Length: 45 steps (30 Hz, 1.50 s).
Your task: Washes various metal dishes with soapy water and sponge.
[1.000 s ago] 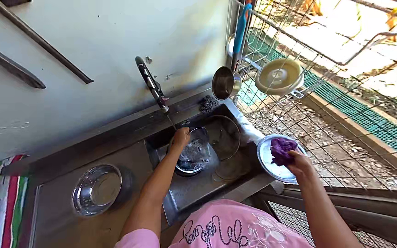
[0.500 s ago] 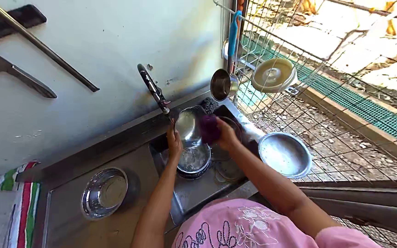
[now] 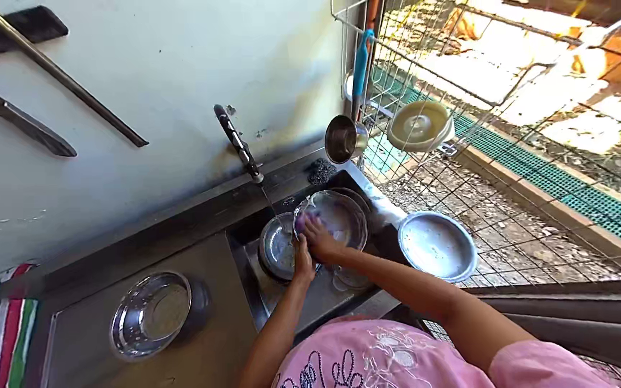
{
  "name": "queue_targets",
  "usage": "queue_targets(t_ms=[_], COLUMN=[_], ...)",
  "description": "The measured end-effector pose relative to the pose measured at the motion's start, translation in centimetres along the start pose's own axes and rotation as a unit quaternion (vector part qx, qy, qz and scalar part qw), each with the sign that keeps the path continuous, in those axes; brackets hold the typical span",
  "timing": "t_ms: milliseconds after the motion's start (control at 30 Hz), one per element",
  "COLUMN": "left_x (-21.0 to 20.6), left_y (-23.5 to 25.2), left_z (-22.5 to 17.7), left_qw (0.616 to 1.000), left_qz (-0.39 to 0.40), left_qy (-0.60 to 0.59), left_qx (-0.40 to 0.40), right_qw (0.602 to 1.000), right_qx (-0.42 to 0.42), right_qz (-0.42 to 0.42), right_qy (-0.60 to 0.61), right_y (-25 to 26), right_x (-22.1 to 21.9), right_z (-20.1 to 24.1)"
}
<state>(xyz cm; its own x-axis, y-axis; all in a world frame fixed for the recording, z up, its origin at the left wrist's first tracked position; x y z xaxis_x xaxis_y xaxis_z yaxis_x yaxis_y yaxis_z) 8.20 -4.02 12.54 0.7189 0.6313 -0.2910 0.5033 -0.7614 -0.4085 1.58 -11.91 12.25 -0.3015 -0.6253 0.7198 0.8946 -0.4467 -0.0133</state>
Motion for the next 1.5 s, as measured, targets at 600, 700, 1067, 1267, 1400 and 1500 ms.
queue_targets(t_ms=[600, 700, 1067, 1267, 1400, 1500], left_x=[1.2, -1.2, -0.1, 3.9, 1.1, 1.4], left_y=[-0.4, -0.3, 1.8, 2.2, 0.4, 0.2], left_z=[0.9, 1.8, 1.7, -2.3, 1.6, 0.8], left_qw=[0.998, 0.999, 0.999, 0.993, 0.995, 0.991], left_qz=[-0.041, 0.026, -0.004, -0.047, -0.045, -0.093], left_qy=[0.05, 0.014, -0.015, 0.013, -0.065, -0.072], left_qx=[0.029, 0.017, 0.045, 0.106, 0.066, 0.056], right_qw=[0.976, 0.998, 0.992, 0.978, 0.993, 0.995], right_qx=[-0.046, -0.043, -0.068, 0.076, -0.003, -0.008], right_qz=[0.094, -0.055, 0.099, 0.161, 0.101, 0.1], right_qy=[-0.191, -0.007, -0.035, -0.108, -0.059, -0.015], right_y=[-3.7, -2.3, -2.6, -5.0, -2.6, -3.1], right_x=[4.5, 1.4, 2.1, 1.1, 0.6, 0.5], right_z=[-4.5, -2.7, 1.7, -2.1, 2.0, 2.6])
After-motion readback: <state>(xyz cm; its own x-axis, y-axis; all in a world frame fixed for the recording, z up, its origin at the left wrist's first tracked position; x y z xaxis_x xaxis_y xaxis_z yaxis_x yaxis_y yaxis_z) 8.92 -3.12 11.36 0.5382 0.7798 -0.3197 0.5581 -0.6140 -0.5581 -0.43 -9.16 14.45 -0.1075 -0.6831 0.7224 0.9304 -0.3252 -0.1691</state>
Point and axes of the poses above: each hand's wrist, its own y-axis towards the middle knuckle, its own x-axis out of the back of the hand, z = x × y, the point moved 2 cm from there along y, towards the middle knuckle, and after that the axes turned 3 degrees about x, right-handed, at the moved point
